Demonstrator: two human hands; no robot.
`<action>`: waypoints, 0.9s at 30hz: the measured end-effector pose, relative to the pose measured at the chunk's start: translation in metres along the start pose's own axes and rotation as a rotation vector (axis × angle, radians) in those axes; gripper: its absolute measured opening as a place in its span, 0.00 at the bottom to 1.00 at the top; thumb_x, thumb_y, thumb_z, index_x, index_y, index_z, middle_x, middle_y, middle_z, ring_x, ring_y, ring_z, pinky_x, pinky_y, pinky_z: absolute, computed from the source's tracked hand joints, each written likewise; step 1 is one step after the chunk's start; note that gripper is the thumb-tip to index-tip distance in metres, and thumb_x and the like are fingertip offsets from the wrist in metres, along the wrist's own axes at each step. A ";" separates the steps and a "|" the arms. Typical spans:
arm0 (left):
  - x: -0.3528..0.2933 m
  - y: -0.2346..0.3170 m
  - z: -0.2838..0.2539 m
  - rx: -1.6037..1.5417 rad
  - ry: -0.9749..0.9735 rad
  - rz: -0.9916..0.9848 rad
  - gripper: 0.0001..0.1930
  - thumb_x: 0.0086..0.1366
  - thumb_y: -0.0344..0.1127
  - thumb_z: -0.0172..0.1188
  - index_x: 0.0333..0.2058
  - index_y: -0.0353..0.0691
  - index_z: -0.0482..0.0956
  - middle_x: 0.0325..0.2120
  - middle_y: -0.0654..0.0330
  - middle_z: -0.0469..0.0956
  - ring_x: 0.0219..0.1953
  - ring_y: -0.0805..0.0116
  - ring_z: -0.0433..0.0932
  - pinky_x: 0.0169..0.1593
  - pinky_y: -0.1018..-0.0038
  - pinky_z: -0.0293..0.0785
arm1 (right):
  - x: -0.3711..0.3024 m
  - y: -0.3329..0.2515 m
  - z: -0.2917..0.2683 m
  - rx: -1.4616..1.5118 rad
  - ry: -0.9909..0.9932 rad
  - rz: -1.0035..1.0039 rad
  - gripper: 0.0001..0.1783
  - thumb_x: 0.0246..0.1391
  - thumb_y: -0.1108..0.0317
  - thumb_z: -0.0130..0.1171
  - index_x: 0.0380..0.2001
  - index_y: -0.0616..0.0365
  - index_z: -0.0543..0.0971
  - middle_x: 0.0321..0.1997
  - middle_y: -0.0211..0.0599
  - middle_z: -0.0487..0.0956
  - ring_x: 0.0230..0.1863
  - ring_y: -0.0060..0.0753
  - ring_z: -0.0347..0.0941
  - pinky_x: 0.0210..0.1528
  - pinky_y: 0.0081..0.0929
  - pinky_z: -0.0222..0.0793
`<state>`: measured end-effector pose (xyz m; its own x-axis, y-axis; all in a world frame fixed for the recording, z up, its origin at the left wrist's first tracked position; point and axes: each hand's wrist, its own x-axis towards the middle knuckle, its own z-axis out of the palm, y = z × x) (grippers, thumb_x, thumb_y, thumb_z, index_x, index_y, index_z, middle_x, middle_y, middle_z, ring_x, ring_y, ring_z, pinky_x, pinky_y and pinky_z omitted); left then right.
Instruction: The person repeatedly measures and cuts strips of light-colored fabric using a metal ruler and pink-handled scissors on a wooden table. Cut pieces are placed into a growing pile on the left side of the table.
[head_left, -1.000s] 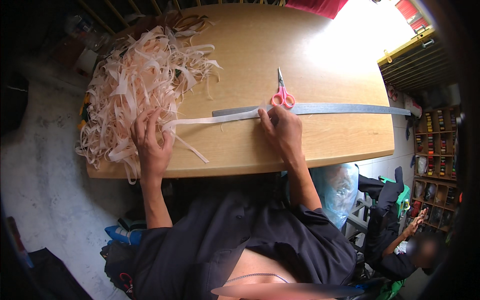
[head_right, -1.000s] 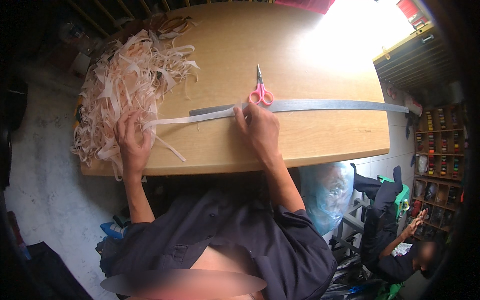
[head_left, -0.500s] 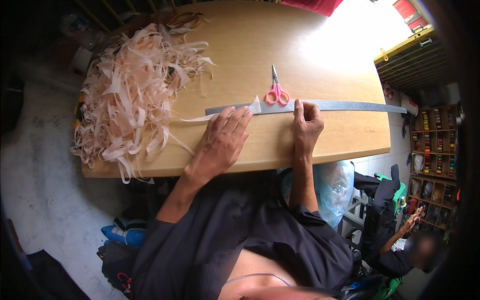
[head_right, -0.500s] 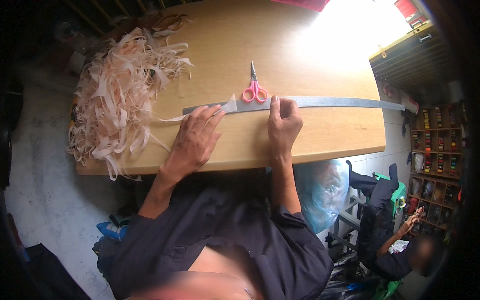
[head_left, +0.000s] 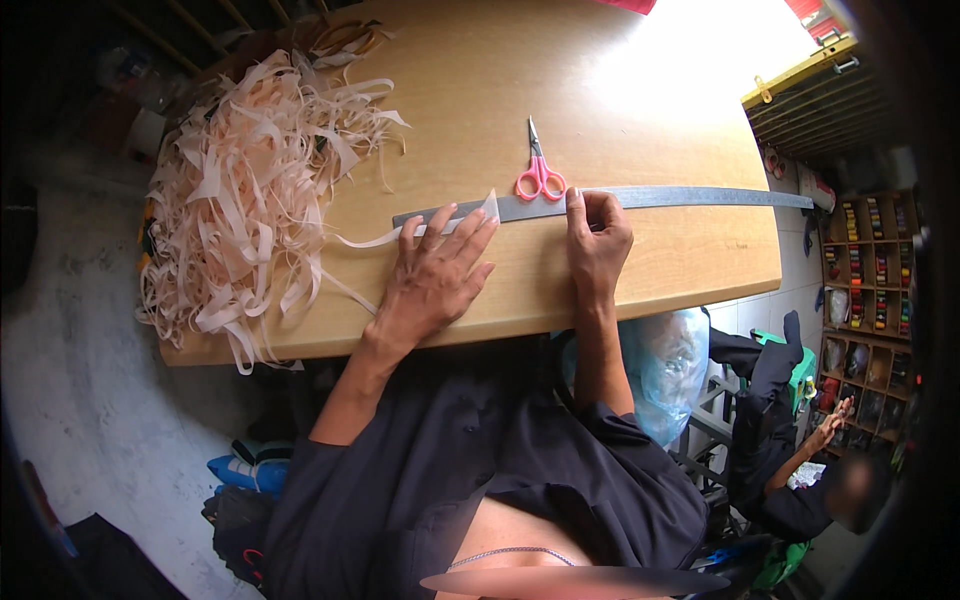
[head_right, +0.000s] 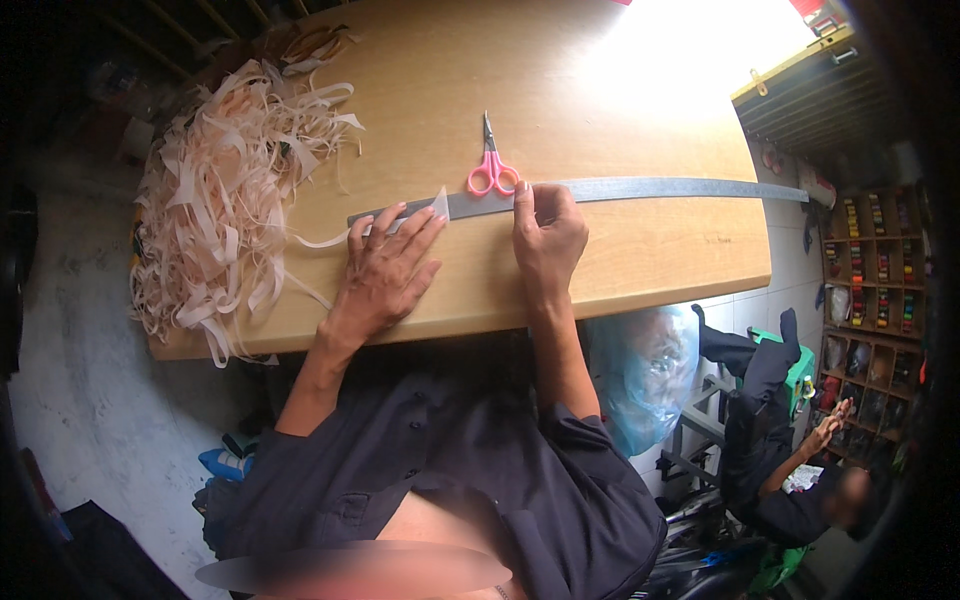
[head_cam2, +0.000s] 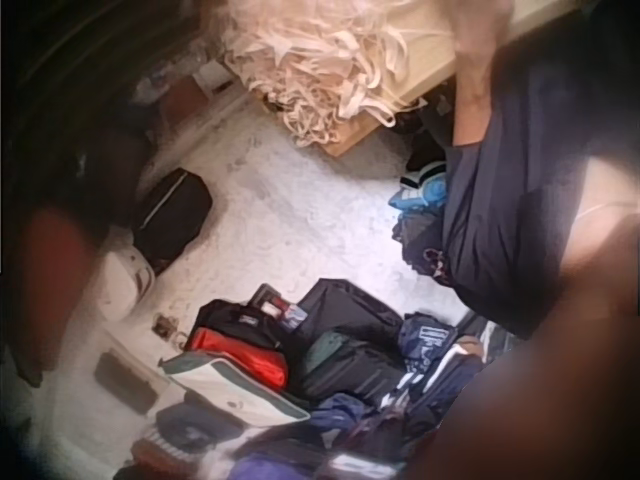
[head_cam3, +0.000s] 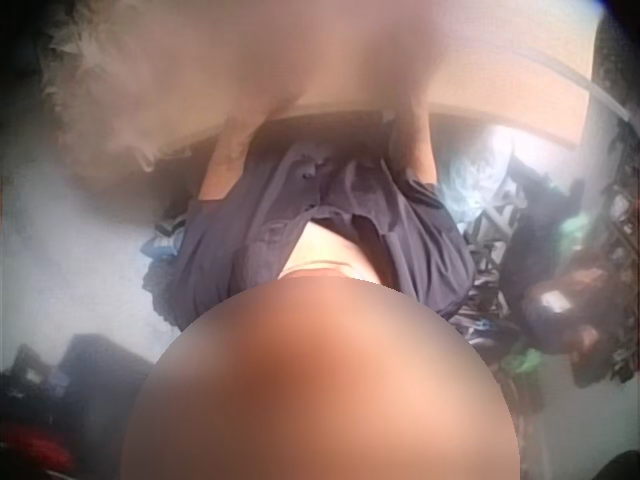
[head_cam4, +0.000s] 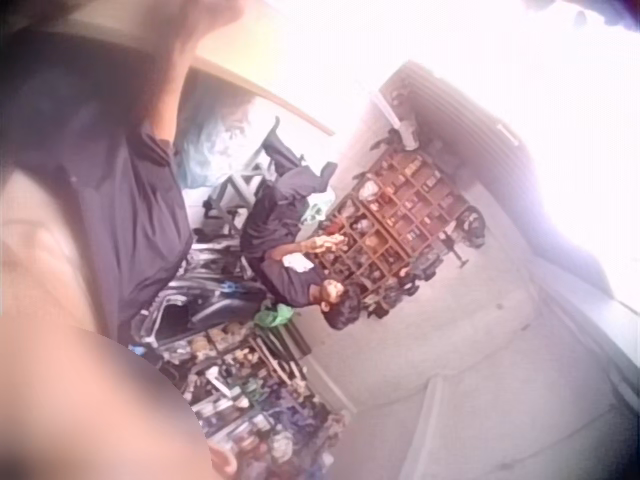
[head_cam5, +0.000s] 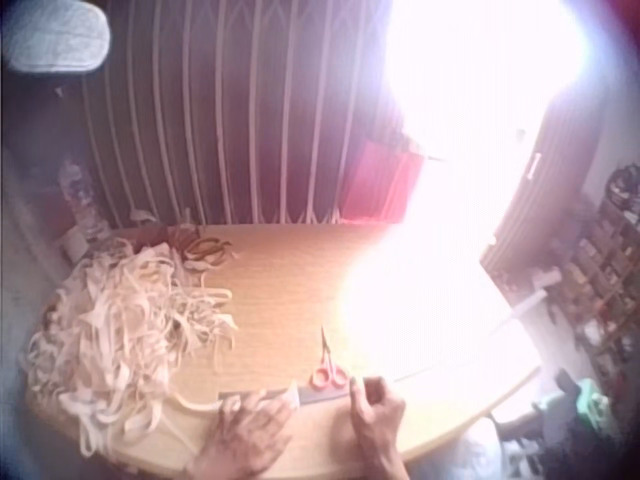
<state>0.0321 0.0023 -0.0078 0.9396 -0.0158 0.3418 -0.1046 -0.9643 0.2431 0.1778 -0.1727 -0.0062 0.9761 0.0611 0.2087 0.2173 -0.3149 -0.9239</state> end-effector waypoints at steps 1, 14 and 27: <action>0.001 0.000 0.000 0.005 -0.003 0.003 0.26 0.73 0.46 0.60 0.66 0.44 0.76 0.67 0.63 0.70 0.69 0.57 0.61 0.70 0.50 0.54 | 0.000 0.000 0.000 -0.006 0.003 -0.004 0.12 0.66 0.65 0.69 0.32 0.64 0.83 0.25 0.21 0.78 0.28 0.11 0.69 0.33 0.16 0.67; 0.006 0.002 0.001 0.032 0.009 0.039 0.26 0.72 0.48 0.60 0.65 0.45 0.77 0.64 0.63 0.71 0.66 0.57 0.62 0.70 0.53 0.54 | -0.006 -0.006 0.006 -0.200 0.004 -0.473 0.05 0.59 0.70 0.69 0.33 0.60 0.83 0.30 0.39 0.83 0.31 0.39 0.77 0.37 0.35 0.72; 0.004 -0.002 -0.005 -0.006 0.056 -0.007 0.22 0.71 0.44 0.63 0.59 0.43 0.81 0.58 0.60 0.77 0.61 0.57 0.69 0.66 0.55 0.61 | -0.017 -0.012 0.006 -0.501 -0.340 -0.660 0.19 0.46 0.73 0.68 0.42 0.41 0.89 0.63 0.36 0.75 0.72 0.49 0.63 0.69 0.50 0.55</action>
<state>0.0347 0.0052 -0.0024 0.9205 0.0061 0.3907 -0.1003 -0.9627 0.2514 0.1584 -0.1646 -0.0004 0.6212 0.6283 0.4684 0.7835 -0.4880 -0.3846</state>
